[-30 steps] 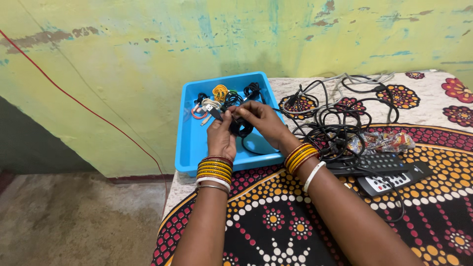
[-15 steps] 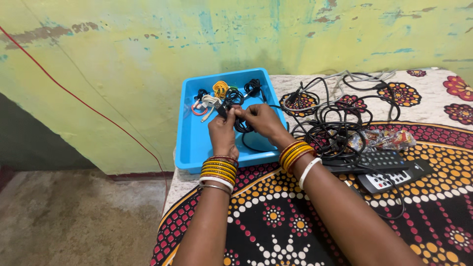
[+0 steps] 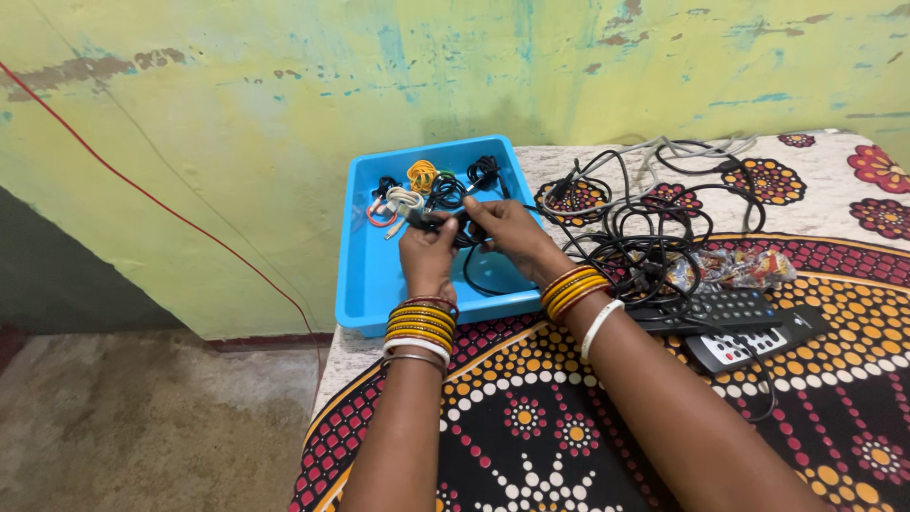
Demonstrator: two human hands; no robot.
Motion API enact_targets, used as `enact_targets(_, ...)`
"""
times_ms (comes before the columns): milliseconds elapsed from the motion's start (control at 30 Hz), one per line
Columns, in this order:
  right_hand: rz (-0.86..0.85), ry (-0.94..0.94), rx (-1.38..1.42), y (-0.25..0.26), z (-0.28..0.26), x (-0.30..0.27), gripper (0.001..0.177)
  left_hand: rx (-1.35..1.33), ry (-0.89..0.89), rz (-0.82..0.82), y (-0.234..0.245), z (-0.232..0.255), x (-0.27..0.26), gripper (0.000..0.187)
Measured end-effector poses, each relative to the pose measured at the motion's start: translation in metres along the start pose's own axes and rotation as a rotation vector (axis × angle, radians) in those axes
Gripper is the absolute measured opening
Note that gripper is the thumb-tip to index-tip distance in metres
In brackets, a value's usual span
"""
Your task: The person untangles several long black cables by hand, separating them from each other and placing some of the smaller, lighter-colored coiled cables into a blue plastic tray.
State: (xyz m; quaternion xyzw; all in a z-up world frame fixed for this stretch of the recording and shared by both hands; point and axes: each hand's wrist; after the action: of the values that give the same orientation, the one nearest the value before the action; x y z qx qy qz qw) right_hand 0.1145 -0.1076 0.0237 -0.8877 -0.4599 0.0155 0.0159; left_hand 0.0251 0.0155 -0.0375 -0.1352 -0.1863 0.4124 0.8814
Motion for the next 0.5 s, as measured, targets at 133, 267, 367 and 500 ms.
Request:
enact_targets(133,-0.162,0.068,0.045,-0.002,0.005,-0.002,0.027,-0.167,-0.073,0.104,0.006,-0.007,0.001,0.013)
enact_targets(267,-0.156,0.101,-0.021,-0.003,0.011,0.0,0.028,-0.156,-0.169,0.067,0.003,-0.005,-0.003,0.016)
enact_targets(367,-0.077,0.194,-0.157,-0.006,0.011,-0.002,0.028,-0.048,-0.083,0.078,0.001,-0.001,-0.004,0.013)
enact_targets(500,-0.085,0.174,-0.087,-0.003,0.005,-0.003,0.026,-0.118,-0.081,0.083,-0.003,0.008,-0.008,0.009)
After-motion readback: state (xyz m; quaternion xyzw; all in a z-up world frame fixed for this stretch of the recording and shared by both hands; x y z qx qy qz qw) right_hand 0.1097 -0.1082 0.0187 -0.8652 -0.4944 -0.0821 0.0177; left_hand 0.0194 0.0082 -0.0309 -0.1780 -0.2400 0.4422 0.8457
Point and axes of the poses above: each hand's wrist, its own x-axis towards the middle knuckle, its own y-axis out of the back of the hand, z = x × y, and after that the axes turned 1 degree about -y, right-handed
